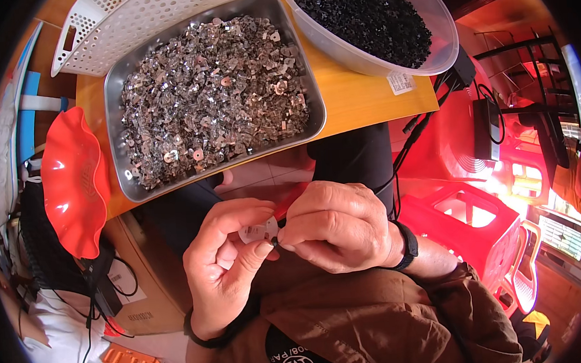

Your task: Assemble small plastic components with decorative beads and flakes at a workshop bench.

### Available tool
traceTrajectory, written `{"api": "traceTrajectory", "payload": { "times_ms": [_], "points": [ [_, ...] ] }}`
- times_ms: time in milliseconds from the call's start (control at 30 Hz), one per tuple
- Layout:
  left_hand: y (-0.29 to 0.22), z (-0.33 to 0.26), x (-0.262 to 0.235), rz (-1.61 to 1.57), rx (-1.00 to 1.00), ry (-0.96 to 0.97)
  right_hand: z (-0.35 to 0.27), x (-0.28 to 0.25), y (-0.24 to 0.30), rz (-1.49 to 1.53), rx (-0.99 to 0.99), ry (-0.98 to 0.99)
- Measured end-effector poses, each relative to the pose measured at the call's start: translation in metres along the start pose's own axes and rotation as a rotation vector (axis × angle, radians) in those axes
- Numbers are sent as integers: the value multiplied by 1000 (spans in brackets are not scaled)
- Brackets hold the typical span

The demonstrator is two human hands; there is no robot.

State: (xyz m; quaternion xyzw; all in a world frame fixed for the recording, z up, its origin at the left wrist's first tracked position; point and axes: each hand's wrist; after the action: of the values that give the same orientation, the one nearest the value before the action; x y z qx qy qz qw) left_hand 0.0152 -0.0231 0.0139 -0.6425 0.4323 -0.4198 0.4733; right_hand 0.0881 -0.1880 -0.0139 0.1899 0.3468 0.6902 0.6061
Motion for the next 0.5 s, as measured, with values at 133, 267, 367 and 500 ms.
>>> {"api": "traceTrajectory", "payload": {
  "times_ms": [133, 267, 367, 500],
  "points": [
    [2, -1, -1, -25, -34, 10, -1, -3, -1, 8, 12, -11],
    [3, 1, -4, -111, -89, 82, -2, -2, 0, -6, -82, -30],
    [4, 0, -4, -128, -95, 81, -2, -3, 0, -30, -141, 2],
    [7, -2, -4, -105, 21, 20, -6, -3, 1, 64, 67, -2]
  ]
}}
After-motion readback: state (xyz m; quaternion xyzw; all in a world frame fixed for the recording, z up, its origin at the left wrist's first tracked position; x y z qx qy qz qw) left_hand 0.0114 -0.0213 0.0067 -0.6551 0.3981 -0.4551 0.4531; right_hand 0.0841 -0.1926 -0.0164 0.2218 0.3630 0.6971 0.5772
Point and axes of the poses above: each hand's wrist, its own z-axis towards the middle knuckle, its own x-axis out of the palm, y = z × x, and after that the axes turned 14 degrees about -y, right-handed
